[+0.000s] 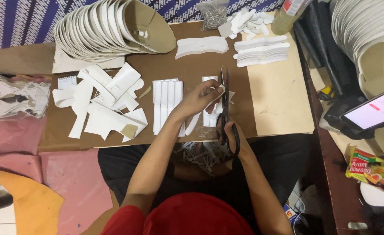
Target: The person uses scissors to cut long strips of white fabric into smaller, uniform pieces. They repeatedly pick up a strip, cut it, and place the resulting pieces into a neat stack on the table.
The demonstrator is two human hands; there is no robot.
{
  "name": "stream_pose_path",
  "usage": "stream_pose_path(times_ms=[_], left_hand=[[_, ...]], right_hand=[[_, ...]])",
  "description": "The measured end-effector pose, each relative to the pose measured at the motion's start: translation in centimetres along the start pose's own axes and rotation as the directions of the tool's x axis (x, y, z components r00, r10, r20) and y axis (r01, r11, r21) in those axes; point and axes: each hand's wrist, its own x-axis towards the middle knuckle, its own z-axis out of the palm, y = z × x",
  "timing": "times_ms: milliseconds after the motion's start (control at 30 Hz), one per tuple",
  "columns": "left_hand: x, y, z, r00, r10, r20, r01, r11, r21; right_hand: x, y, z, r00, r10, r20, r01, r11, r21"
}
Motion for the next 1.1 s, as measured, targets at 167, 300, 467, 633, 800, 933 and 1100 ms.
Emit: stream_pose_path(times_ms=[167, 300, 467, 633, 800, 933, 1100], left_hand=[[0.3, -0.1, 0.1, 1.0, -0.003, -0.013, 0.002, 0.996, -0.084], [0.5, -0.8, -0.7, 0.999, -0.043, 0.009, 0.044, 0.992, -0.12], [1.0, -1.8, -1.2, 0.998, -0.054, 0.04, 0.058, 0.991, -0.119], [1.4, -1.7, -1.2, 0.995, -0.069, 0.077, 0.079, 0.988, -0.132], [1.5, -1.1, -0.8, 0.992, -0.077, 0.095, 0.088, 0.989, -0.115], [1.6, -1.0, -1.1, 0.991, -0.08, 0.106, 0.088, 0.993, -0.073], [2.1, -1.9, -1.8, 0.985, -0.078, 0.155, 0.084, 0.996, -0.034]], right_hand=[[0.1, 3.1, -0.7, 0.997, -0.062, -0.046, 0.053, 0.985, -0.166], [0.0, 1.8, -0.7, 0.998, -0.032, -0.045, 0.026, 0.992, -0.124], [-0.4, 1.3, -1.4, 1.0, 0.018, -0.001, -0.018, 0.987, -0.162], [-0.4, 0.6, -1.6, 0.999, 0.034, 0.016, -0.029, 0.975, -0.22], [-0.5, 1.4, -1.3, 0.999, -0.004, -0.033, 0.002, 0.998, -0.062], [-1.0, 2.8, -2.3, 0.999, 0.054, -0.007, -0.054, 0.996, -0.075], [-1.0, 0.7, -2.5, 0.993, 0.093, 0.069, -0.079, 0.98, -0.18]])
